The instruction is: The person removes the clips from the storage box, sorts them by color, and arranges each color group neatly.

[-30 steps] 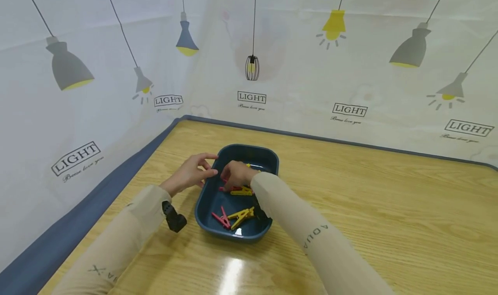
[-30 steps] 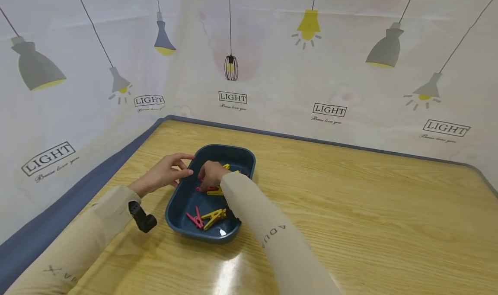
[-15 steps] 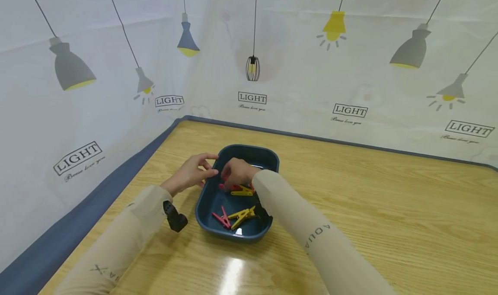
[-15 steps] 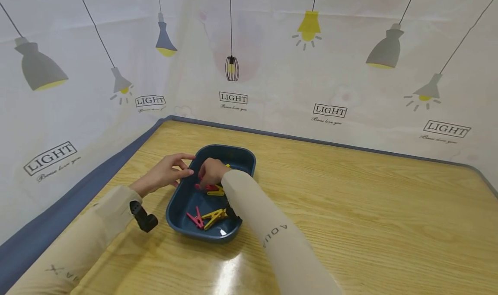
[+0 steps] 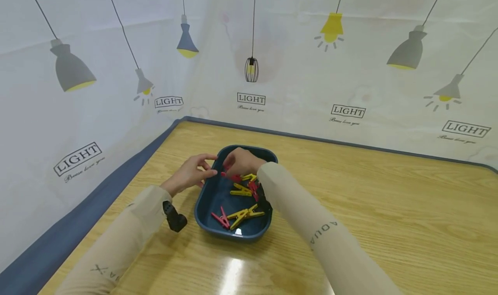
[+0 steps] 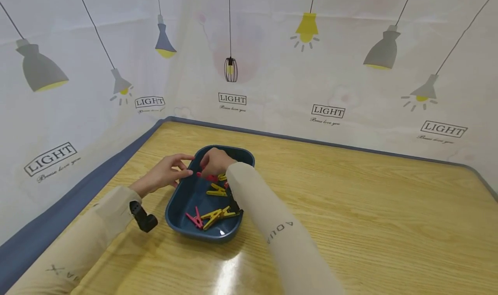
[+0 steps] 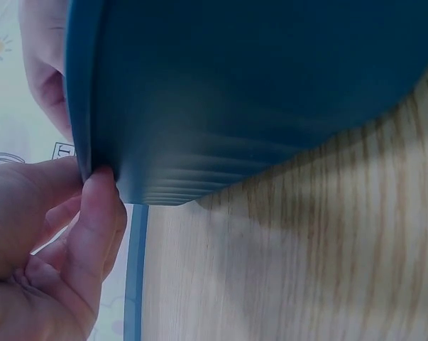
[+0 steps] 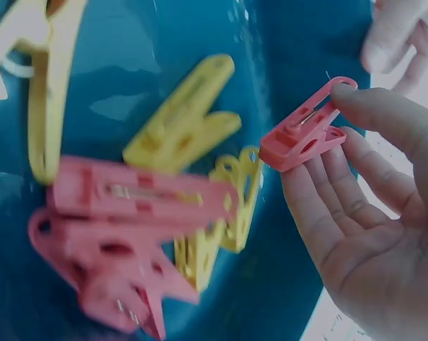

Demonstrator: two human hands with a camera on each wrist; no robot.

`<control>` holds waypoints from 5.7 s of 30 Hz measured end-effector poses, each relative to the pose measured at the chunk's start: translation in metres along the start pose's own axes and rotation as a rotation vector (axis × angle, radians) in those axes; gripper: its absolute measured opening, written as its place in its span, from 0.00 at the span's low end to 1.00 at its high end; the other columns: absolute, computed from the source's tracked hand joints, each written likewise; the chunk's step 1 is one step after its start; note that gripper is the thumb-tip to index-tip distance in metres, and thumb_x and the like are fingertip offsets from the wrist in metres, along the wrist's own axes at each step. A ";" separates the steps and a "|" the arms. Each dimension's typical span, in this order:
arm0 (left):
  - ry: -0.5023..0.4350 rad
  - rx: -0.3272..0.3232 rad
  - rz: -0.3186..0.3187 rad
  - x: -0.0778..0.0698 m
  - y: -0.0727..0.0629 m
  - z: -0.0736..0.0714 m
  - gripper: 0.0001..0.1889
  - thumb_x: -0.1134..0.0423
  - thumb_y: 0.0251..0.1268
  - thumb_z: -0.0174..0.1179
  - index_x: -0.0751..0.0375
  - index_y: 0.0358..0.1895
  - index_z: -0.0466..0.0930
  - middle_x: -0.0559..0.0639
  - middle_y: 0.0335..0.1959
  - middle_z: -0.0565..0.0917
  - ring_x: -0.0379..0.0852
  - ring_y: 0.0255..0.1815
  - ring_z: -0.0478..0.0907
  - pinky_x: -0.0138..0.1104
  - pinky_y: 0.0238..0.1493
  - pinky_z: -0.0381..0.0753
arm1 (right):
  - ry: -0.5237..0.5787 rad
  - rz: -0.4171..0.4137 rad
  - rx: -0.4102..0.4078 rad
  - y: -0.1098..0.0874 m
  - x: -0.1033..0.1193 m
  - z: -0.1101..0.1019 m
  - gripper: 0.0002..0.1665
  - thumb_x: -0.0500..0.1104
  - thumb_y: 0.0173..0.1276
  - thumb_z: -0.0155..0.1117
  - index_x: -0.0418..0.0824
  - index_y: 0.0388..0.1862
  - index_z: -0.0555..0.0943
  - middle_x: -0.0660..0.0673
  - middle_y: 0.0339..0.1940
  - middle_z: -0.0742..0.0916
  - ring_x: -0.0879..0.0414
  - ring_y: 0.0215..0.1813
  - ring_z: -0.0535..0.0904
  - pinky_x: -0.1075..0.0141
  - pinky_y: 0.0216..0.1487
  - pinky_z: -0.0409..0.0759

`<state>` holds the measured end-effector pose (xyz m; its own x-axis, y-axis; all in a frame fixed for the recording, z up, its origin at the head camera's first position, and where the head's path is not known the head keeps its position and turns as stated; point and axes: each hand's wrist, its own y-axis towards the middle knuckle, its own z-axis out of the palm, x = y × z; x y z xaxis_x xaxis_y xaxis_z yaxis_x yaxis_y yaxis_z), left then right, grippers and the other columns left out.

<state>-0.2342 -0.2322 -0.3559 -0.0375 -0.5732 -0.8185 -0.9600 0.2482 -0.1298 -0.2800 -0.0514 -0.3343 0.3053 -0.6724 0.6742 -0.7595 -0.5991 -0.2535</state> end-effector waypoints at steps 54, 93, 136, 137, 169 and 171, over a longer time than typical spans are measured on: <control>0.006 -0.023 -0.017 0.003 0.003 0.004 0.26 0.63 0.60 0.57 0.60 0.62 0.63 0.57 0.33 0.73 0.45 0.25 0.71 0.38 0.25 0.77 | 0.071 -0.003 -0.134 -0.081 -0.131 -0.037 0.19 0.33 0.57 0.62 0.28 0.48 0.75 0.38 0.42 0.81 0.48 0.44 0.77 0.64 0.39 0.77; -0.005 -0.017 -0.041 0.001 0.001 0.004 0.26 0.63 0.60 0.56 0.60 0.62 0.62 0.57 0.33 0.72 0.45 0.26 0.71 0.36 0.24 0.77 | -0.006 -0.017 -0.196 -0.096 -0.155 -0.029 0.15 0.35 0.55 0.65 0.32 0.42 0.78 0.44 0.36 0.81 0.55 0.36 0.74 0.62 0.41 0.73; -0.023 -0.012 -0.030 0.002 0.003 0.005 0.27 0.63 0.60 0.56 0.61 0.63 0.61 0.57 0.33 0.72 0.46 0.26 0.70 0.38 0.25 0.77 | 0.155 0.236 -0.468 -0.091 -0.149 -0.015 0.24 0.41 0.55 0.66 0.27 0.47 0.75 0.37 0.38 0.81 0.49 0.40 0.75 0.61 0.40 0.74; -0.024 -0.013 -0.033 0.002 0.003 0.005 0.26 0.63 0.60 0.56 0.60 0.63 0.61 0.57 0.33 0.72 0.46 0.26 0.70 0.39 0.25 0.77 | 0.159 0.238 -0.470 -0.090 -0.149 -0.014 0.24 0.41 0.55 0.66 0.27 0.47 0.75 0.37 0.39 0.81 0.49 0.40 0.75 0.60 0.41 0.74; -0.044 -0.017 -0.042 0.001 0.002 0.004 0.26 0.63 0.60 0.56 0.60 0.62 0.62 0.57 0.34 0.72 0.46 0.27 0.70 0.36 0.24 0.77 | 0.349 0.114 -0.472 -0.087 -0.147 -0.007 0.24 0.33 0.59 0.60 0.26 0.54 0.70 0.33 0.43 0.78 0.45 0.44 0.75 0.61 0.42 0.76; -0.048 -0.022 -0.046 0.001 0.002 0.005 0.26 0.63 0.60 0.56 0.60 0.62 0.62 0.57 0.34 0.72 0.46 0.27 0.70 0.36 0.24 0.77 | 0.351 0.103 -0.468 -0.087 -0.145 -0.006 0.24 0.32 0.59 0.59 0.26 0.54 0.70 0.33 0.43 0.78 0.45 0.44 0.76 0.62 0.41 0.76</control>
<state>-0.2348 -0.2285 -0.3599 0.0202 -0.5452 -0.8381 -0.9663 0.2046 -0.1564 -0.2617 0.1007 -0.4063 0.0689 -0.4853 0.8716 -0.9720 -0.2296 -0.0509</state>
